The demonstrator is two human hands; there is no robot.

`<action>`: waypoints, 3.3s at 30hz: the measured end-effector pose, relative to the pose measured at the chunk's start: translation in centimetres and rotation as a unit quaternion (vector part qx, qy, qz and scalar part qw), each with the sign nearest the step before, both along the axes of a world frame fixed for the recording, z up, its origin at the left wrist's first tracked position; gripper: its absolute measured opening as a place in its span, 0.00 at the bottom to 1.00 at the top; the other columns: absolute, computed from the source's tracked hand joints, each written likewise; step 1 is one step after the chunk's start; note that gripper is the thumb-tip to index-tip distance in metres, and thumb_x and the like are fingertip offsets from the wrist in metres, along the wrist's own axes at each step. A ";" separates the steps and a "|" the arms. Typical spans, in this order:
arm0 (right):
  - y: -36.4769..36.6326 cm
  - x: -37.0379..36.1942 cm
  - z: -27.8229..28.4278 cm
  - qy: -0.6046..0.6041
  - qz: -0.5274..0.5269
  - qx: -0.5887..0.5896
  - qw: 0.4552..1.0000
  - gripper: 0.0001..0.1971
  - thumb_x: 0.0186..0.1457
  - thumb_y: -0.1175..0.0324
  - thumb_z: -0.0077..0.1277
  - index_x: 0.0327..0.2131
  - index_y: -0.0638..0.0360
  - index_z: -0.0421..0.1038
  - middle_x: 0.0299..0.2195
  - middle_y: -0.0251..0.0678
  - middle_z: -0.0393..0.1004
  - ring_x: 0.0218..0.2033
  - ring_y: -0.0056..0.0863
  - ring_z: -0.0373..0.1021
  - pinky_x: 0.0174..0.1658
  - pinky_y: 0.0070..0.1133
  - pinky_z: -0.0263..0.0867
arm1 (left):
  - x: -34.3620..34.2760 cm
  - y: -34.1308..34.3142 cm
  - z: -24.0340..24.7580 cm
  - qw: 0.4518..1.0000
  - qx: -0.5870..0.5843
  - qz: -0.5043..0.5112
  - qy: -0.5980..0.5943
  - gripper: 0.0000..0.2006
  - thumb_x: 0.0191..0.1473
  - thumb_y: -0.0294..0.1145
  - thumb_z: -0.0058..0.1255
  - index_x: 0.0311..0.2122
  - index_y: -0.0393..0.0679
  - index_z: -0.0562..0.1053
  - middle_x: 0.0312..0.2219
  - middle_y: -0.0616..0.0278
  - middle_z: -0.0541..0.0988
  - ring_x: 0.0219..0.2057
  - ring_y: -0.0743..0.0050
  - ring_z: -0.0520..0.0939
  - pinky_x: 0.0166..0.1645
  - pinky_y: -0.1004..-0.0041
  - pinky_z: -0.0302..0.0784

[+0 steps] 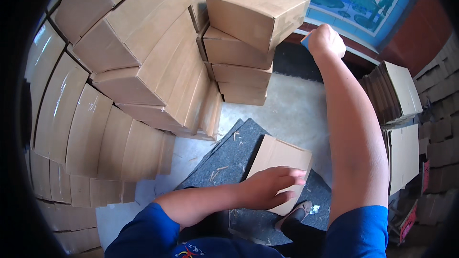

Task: Manually assembling cardboard boxes and sealing them with a tape dispenser.

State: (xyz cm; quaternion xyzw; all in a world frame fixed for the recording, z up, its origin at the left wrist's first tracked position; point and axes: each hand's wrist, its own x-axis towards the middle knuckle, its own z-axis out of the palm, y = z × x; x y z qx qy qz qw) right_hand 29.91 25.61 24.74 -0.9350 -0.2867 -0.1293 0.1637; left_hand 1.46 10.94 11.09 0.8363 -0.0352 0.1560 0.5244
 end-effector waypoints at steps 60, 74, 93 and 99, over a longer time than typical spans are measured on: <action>-50.2 -10.5 -9.8 0.301 0.080 0.366 0.877 0.12 0.62 0.73 0.48 0.47 0.59 0.77 0.42 0.34 0.78 0.43 0.19 0.71 0.51 0.19 0.63 | -2.6 -10.8 -29.3 0.685 -0.021 0.485 0.543 0.25 0.50 0.39 0.55 0.49 0.33 0.68 0.50 0.38 0.74 0.51 0.44 0.77 0.56 0.57 0.72; -43.3 -14.5 -17.5 0.393 0.106 -0.228 0.884 0.29 0.55 0.37 0.46 0.33 0.54 0.81 0.35 0.42 0.80 0.42 0.40 0.75 0.48 0.32 0.69 | -4.9 -19.0 -11.6 0.929 0.024 0.116 0.351 0.35 0.56 0.35 0.48 0.63 0.28 0.50 0.37 0.29 0.77 0.42 0.33 0.80 0.51 0.52 0.74; -43.5 -13.6 -23.4 0.435 0.093 -0.167 0.880 0.33 0.50 0.31 0.51 0.37 0.54 0.82 0.35 0.42 0.81 0.41 0.40 0.76 0.47 0.30 0.70 | -1.0 -18.5 -17.1 0.947 -0.011 0.287 0.146 0.18 0.62 0.41 0.43 0.39 0.34 0.75 0.37 0.43 0.79 0.35 0.43 0.81 0.43 0.56 0.75; -41.5 -16.0 -20.2 0.378 0.094 -0.232 0.891 0.19 0.46 0.56 0.50 0.38 0.55 0.80 0.41 0.43 0.79 0.45 0.38 0.75 0.50 0.28 0.69 | -1.0 -17.2 -14.6 0.933 0.194 0.229 0.196 0.15 0.58 0.34 0.39 0.28 0.34 0.74 0.28 0.40 0.79 0.33 0.38 0.80 0.43 0.50 0.75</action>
